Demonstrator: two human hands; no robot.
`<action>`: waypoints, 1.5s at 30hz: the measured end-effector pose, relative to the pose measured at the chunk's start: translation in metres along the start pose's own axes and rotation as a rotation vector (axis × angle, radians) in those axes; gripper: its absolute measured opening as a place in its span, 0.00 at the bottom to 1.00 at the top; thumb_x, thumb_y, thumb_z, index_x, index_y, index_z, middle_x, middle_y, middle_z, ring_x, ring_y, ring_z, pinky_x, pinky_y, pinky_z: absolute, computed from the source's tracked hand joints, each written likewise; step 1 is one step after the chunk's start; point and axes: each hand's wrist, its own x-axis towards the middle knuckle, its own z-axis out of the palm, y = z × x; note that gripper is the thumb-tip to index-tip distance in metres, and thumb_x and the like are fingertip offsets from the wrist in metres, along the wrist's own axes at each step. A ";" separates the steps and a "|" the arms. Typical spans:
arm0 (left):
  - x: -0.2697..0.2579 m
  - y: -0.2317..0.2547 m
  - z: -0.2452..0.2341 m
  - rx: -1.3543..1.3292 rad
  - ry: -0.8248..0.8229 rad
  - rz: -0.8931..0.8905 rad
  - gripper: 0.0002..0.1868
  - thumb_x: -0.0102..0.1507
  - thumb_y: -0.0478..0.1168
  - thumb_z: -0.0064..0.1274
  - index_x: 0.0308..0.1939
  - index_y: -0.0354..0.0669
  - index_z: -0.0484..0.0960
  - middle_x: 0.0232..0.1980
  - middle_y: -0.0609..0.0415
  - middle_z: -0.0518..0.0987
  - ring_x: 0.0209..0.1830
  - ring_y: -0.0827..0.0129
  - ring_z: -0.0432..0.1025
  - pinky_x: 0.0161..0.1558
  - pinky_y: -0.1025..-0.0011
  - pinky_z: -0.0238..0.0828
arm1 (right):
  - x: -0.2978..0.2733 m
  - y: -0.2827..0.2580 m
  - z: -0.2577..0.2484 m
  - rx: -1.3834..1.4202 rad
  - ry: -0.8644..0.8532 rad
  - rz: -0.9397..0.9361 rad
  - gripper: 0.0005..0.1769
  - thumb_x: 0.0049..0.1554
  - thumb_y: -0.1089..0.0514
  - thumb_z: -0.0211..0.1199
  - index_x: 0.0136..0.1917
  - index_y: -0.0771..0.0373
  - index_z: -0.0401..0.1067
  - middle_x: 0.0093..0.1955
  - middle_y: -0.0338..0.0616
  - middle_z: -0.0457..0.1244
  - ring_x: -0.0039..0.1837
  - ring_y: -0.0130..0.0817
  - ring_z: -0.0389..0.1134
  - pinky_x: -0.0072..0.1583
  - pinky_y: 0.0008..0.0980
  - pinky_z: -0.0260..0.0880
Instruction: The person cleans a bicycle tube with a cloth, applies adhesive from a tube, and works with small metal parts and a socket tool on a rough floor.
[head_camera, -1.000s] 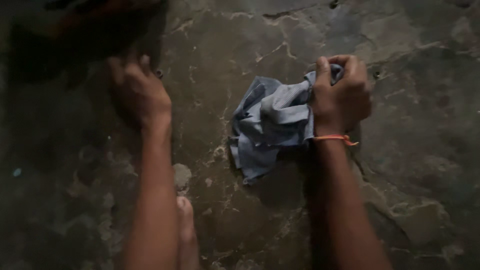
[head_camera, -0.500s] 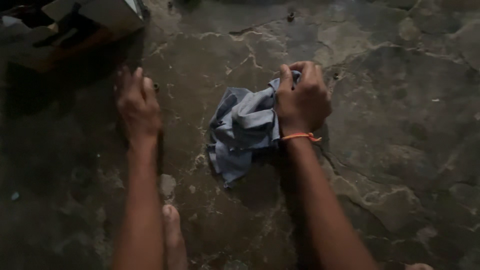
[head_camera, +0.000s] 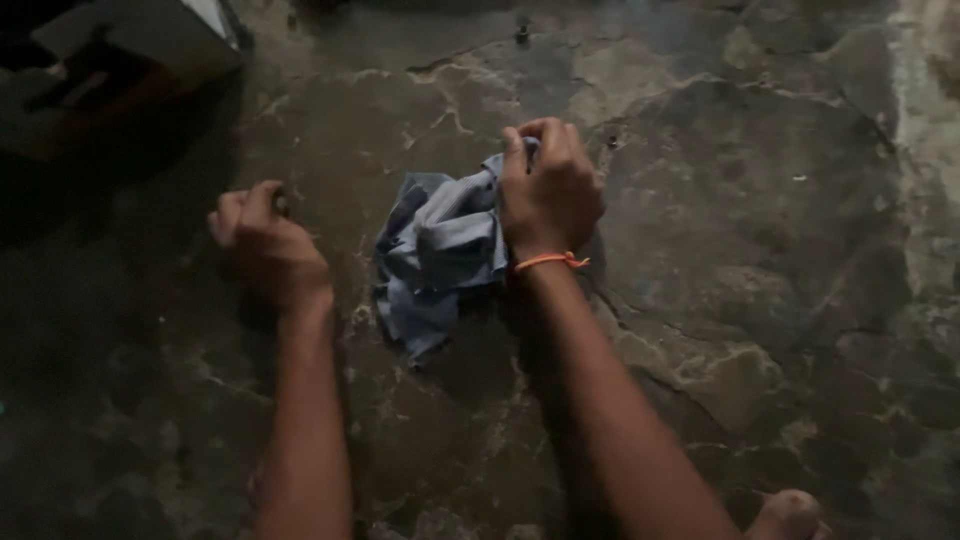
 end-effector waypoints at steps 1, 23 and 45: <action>0.000 0.002 0.002 0.002 0.017 0.001 0.12 0.63 0.22 0.54 0.46 0.37 0.85 0.46 0.45 0.79 0.51 0.49 0.73 0.50 0.57 0.72 | -0.001 0.000 0.000 -0.002 0.012 0.005 0.11 0.58 0.47 0.66 0.46 0.54 0.75 0.48 0.40 0.69 0.50 0.48 0.71 0.49 0.48 0.69; 0.028 0.100 0.040 -1.191 -0.878 -0.284 0.10 0.59 0.24 0.57 0.43 0.32 0.86 0.39 0.48 0.86 0.35 0.69 0.81 0.40 0.74 0.80 | -0.001 0.022 0.003 0.565 -0.347 -0.119 0.10 0.53 0.64 0.70 0.50 0.62 0.78 0.51 0.47 0.70 0.54 0.39 0.74 0.55 0.36 0.75; -0.003 0.208 0.080 -0.234 -0.487 0.492 0.22 0.65 0.54 0.56 0.47 0.37 0.75 0.44 0.44 0.75 0.44 0.54 0.70 0.42 0.56 0.68 | 0.066 0.185 -0.093 0.566 -0.043 0.363 0.09 0.60 0.60 0.54 0.40 0.65 0.69 0.39 0.40 0.61 0.42 0.34 0.60 0.44 0.41 0.60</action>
